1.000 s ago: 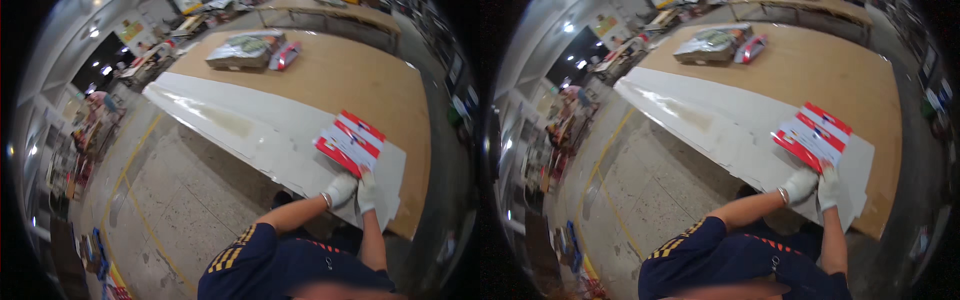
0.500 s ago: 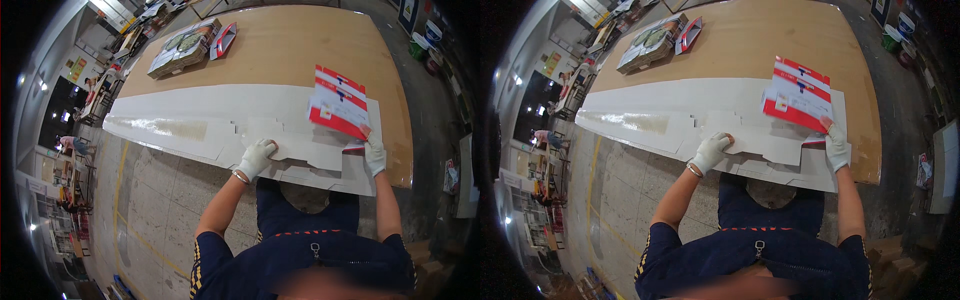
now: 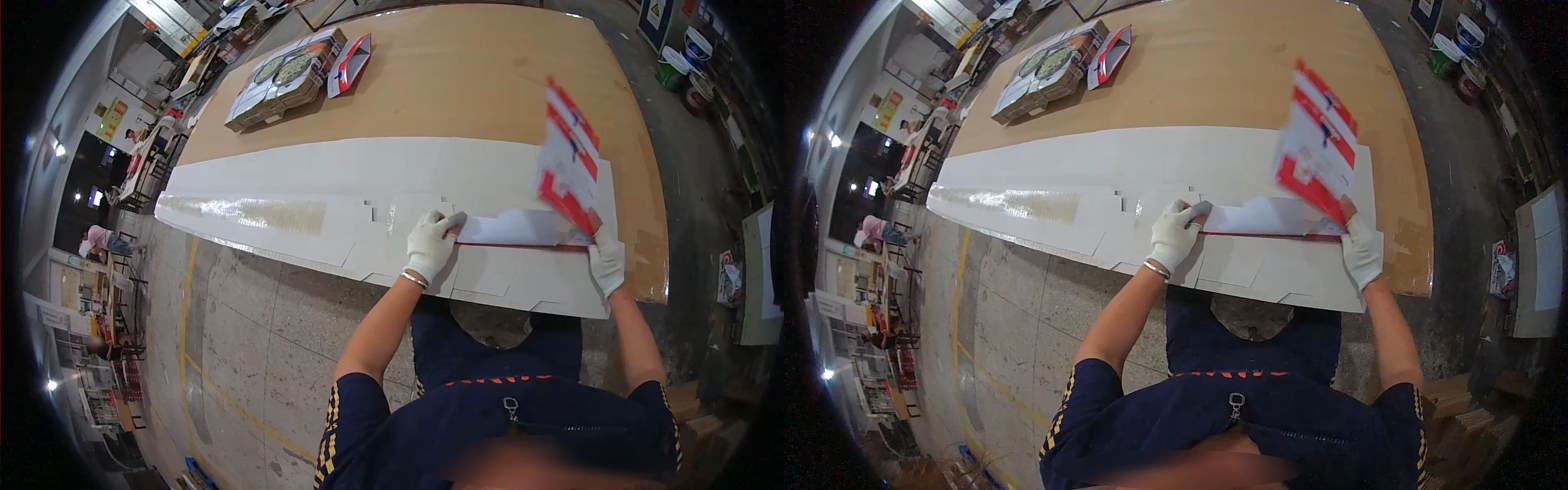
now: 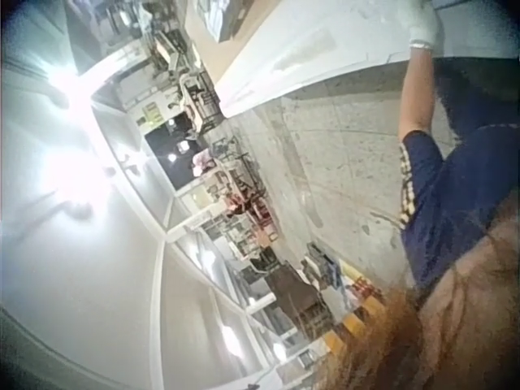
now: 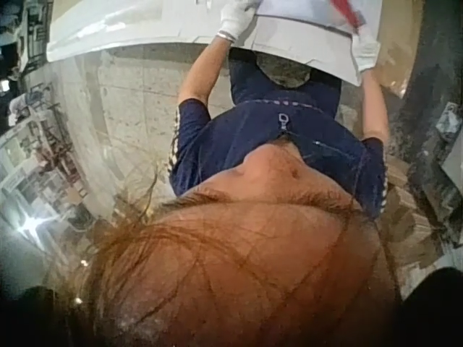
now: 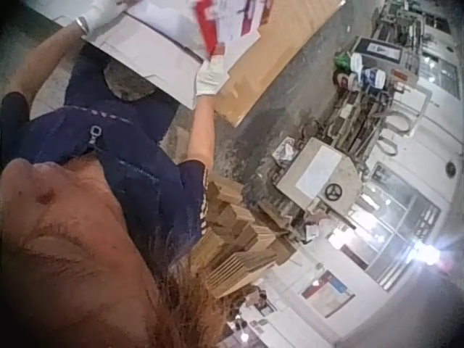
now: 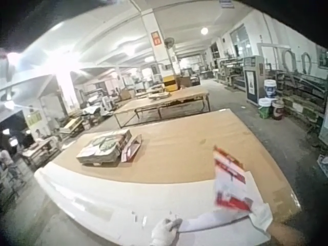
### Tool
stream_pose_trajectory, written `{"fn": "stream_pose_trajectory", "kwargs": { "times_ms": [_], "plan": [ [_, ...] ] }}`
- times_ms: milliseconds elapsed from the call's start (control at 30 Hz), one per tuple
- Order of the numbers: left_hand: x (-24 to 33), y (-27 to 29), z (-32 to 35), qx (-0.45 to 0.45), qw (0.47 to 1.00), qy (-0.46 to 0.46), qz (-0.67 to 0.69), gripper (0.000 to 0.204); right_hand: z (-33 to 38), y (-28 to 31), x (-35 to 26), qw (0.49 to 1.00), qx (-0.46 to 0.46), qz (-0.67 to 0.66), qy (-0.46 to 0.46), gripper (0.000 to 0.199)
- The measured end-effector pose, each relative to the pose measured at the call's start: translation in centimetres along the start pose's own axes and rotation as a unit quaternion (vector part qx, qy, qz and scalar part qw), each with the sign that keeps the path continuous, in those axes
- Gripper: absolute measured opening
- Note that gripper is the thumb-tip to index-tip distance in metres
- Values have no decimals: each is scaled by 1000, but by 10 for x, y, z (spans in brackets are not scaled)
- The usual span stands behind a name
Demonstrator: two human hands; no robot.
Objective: Folding large cardboard sheets into product packaging boxes and stacking them on a table.
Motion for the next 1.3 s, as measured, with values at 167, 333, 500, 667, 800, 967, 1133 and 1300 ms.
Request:
{"fn": "stream_pose_trajectory", "kwargs": {
  "times_ms": [167, 333, 500, 667, 800, 967, 1133, 1300],
  "plan": [
    [7, -33, 0, -24, 988, -102, -115, 42, 13, -25, -56, 949, -75, 174, 251, 59],
    [22, -42, -1, -101, 977, -136, -128, 83, 13, -92, -97, 918, -165, 208, 294, 56],
    [-4, 0, 32, -115, 970, -154, -150, 96, 13, -116, -110, 897, -190, 223, 331, 54],
    [-7, 30, 48, -174, 919, -176, -307, 87, 14, -112, -109, 893, -206, 242, 318, 54],
    [-10, 39, 47, -139, 910, -243, -307, 71, 12, -114, -108, 900, -212, 224, 306, 54],
    [-38, 45, 33, -93, 982, -121, -115, 64, 10, -112, -108, 906, -220, 212, 292, 54],
    [-70, 50, 47, 384, 895, 57, 219, 73, 12, -110, -110, 909, -201, 189, 312, 57],
    [-68, -12, 29, 298, 762, 190, 543, 56, 11, -107, -109, 912, -203, 179, 308, 57]
  ]
}}
Point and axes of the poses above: each hand's wrist, its own z-axis away from the middle knuckle, its own y-axis out of the back of the hand, x = y × z, the point moved 9 cm from there along -z, towards the middle knuckle, and after that the axes turned 9 degrees about -y, right-handed, at the moved point
